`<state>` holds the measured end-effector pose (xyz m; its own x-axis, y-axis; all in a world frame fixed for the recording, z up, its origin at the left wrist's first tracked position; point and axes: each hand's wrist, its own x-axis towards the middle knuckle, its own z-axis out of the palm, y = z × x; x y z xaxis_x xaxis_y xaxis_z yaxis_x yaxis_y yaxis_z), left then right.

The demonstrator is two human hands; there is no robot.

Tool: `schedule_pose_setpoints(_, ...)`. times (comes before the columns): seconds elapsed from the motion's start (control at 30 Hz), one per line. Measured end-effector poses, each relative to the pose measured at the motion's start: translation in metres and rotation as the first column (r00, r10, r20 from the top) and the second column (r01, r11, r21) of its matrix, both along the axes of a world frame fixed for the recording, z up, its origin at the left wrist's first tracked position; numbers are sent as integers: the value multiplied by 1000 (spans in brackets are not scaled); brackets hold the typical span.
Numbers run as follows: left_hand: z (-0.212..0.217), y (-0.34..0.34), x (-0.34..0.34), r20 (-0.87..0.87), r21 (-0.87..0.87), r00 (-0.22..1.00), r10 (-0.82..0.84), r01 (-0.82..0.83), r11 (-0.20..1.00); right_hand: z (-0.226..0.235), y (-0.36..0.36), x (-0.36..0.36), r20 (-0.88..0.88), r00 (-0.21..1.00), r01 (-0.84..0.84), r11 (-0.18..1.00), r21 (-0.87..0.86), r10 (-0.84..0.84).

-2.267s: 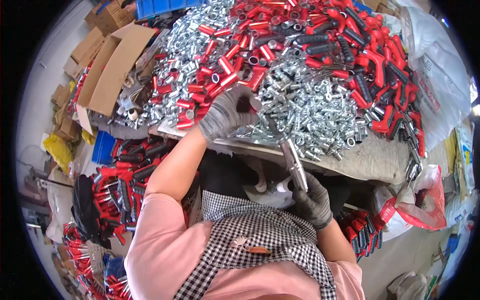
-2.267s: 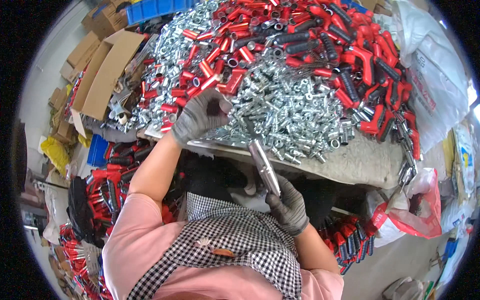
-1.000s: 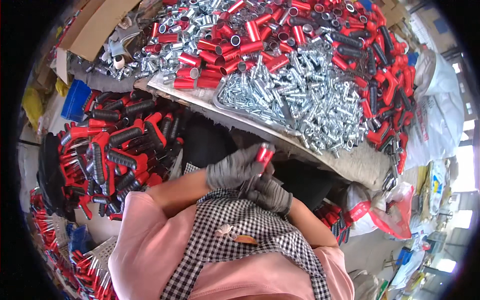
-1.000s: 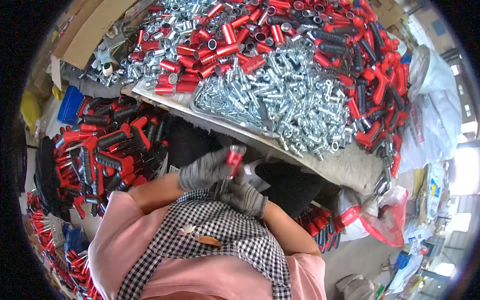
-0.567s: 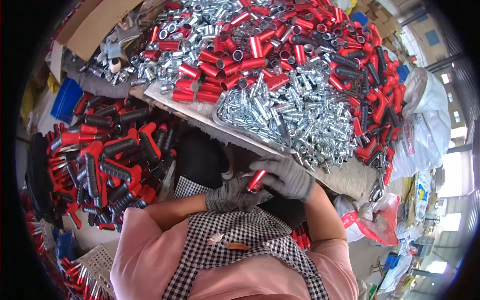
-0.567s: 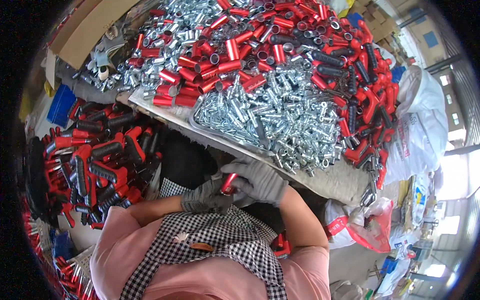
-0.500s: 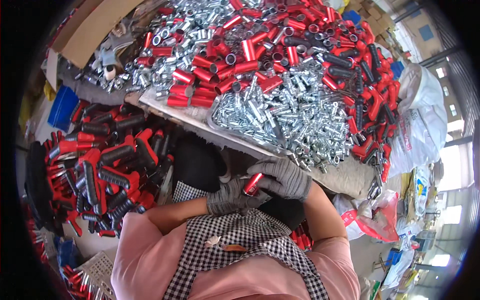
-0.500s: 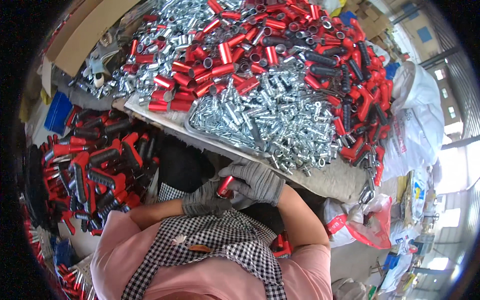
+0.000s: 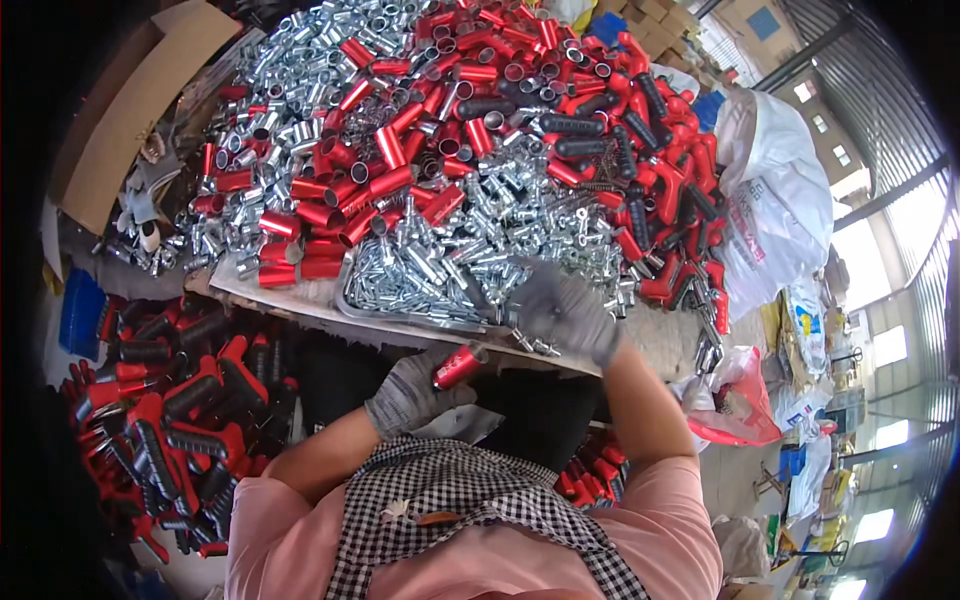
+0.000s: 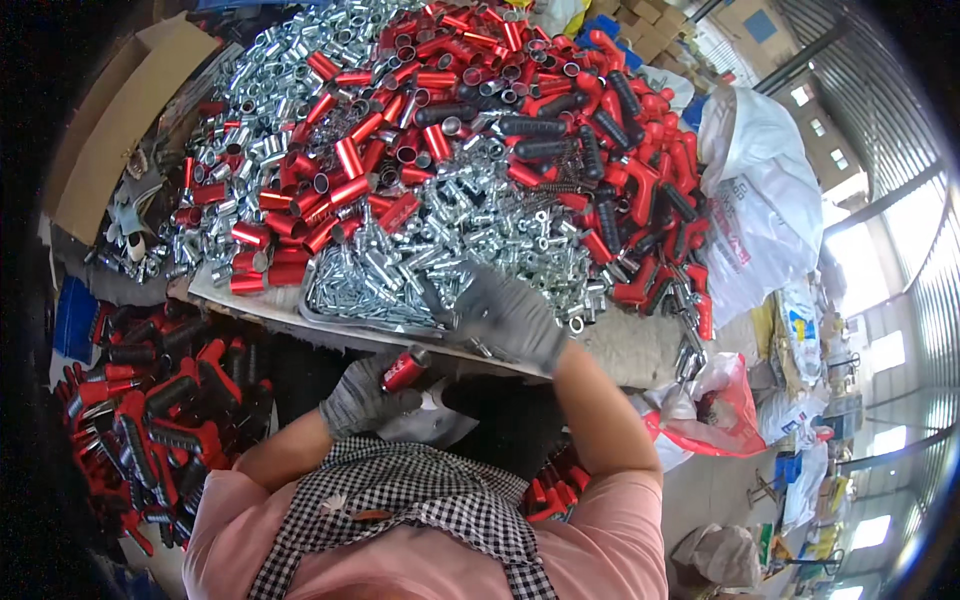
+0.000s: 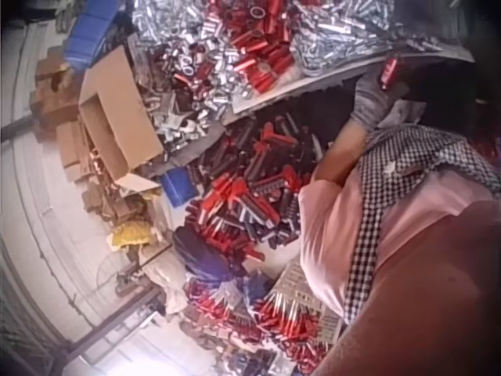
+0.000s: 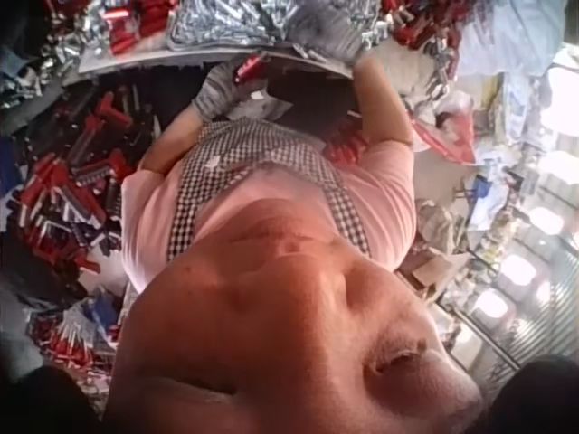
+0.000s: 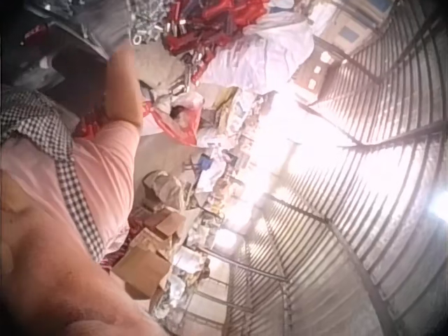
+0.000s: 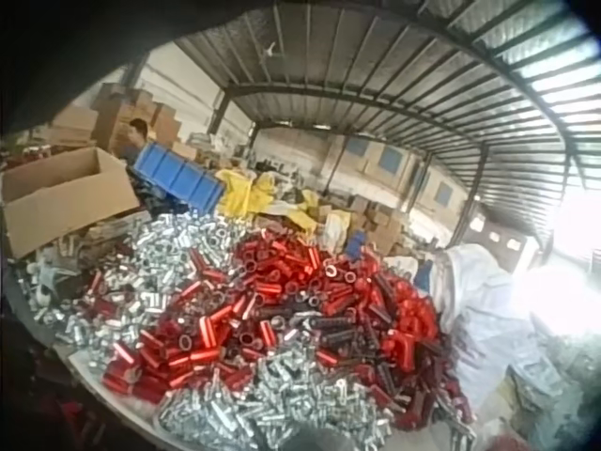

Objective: Assembling T-handle wrenches by attaching red handles to metal shafts.

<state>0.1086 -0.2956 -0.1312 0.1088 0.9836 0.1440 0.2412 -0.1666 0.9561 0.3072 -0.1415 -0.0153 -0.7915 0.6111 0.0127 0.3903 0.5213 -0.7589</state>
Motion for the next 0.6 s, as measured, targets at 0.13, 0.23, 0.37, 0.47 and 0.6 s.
schedule_pose_setpoints(0.13, -3, -6, -6, 50, -145, 999, 20, -13, 989, 13, 104, 19, 19, 909, 230, 541, 809, -416)
schedule_pose_setpoints(0.23, -10, -5, -4, -49, -34, 998, 29, -30, 999, 33, 140, 3, 399, 876, -165, 607, 777, -273)
schedule_pose_setpoints(0.37, -8, -9, -2, -101, -70, 994, 27, -34, 997, 18, 142, -24, 531, 753, -345, 456, 821, -387)
schedule_pose_setpoints(0.47, -12, -10, -3, -23, -213, 999, -31, 25, 977, 16, 146, -25, 450, 821, -262, 469, 844, -352)
schedule_pose_setpoints(0.6, -1, -10, 2, 3, -111, 1000, -5, 5, 994, 15, 175, -9, 176, 896, 195, 719, 667, -407)
